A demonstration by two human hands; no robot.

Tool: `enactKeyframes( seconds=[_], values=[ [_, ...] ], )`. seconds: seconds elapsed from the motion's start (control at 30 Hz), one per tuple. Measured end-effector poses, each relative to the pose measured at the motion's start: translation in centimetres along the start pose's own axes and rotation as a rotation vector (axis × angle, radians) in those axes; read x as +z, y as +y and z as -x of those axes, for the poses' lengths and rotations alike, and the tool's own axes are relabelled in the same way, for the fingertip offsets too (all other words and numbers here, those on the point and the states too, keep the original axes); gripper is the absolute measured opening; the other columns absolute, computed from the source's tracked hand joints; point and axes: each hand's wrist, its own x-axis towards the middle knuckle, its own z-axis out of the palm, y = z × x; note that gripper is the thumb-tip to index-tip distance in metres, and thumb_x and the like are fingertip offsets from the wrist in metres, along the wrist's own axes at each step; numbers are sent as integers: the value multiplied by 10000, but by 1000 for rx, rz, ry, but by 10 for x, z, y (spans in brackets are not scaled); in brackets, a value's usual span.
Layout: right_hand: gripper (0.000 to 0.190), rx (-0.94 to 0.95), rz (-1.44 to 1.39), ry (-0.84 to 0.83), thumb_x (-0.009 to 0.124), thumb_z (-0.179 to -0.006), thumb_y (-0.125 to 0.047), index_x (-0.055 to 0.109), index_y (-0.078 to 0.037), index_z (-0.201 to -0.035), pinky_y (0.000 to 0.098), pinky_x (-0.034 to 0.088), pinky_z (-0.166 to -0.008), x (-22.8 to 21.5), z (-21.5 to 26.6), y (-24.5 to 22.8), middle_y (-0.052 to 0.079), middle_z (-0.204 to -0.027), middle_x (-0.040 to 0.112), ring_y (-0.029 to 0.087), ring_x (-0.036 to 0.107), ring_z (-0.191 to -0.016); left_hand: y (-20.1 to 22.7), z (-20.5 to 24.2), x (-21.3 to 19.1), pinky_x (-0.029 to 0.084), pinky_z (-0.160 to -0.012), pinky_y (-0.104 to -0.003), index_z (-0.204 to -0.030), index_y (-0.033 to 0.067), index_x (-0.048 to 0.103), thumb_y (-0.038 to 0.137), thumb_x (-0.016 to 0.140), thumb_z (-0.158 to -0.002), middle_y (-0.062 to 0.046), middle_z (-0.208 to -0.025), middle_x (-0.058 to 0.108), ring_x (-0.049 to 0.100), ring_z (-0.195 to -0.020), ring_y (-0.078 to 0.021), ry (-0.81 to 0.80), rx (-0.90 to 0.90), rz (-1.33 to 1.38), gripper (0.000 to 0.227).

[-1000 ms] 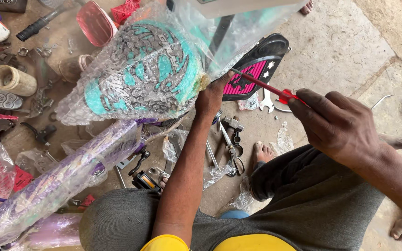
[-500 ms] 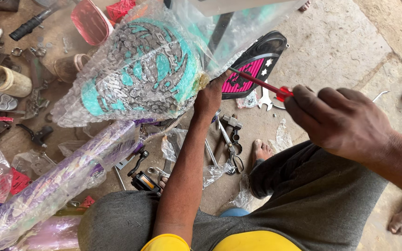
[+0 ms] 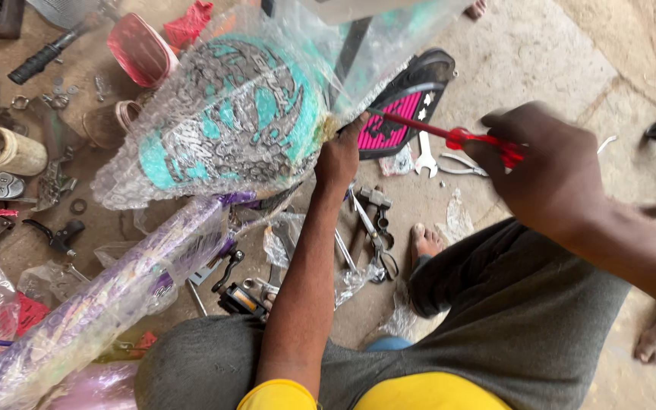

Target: The person is assembling a bicycle while sitting on the floor. They use various tools, including a screwdriver and pliers, to attach a pink and black seat to the frame of a purple bicycle. The person also handles a small plastic bag containing screws and other small parts.

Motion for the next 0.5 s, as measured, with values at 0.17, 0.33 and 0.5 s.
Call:
enactKeyframes(
  seconds=[0.17,0.33,0.5],
  values=[
    [496,-184,328,-56,795,-881,-276,644,-37,-1289,374,560,-627,8,5,-1,149,-990,774,243,721,-764,5,7,-5,487,-583,-431,-821,35,768,839,442,-834,-162,-588,652,658,-585,-292,20,-211,108,868],
    [280,215,1092,-351,508,-1144,-321,646,-117,-1277,346,610,-662,15,10,-29,97,-1034,707,224,741,-832,9,1,-7,485,-576,-432,-660,7,731,856,465,-829,-160,-565,643,653,-586,-291,32,-233,102,906],
    [441,175,25,-26,774,-842,-140,642,-44,-1252,300,594,-629,8,8,-40,87,-1045,740,147,713,-775,5,7,-5,383,-476,-424,-592,17,633,820,486,-884,-89,-527,535,560,-505,-242,47,-184,136,867]
  ],
)
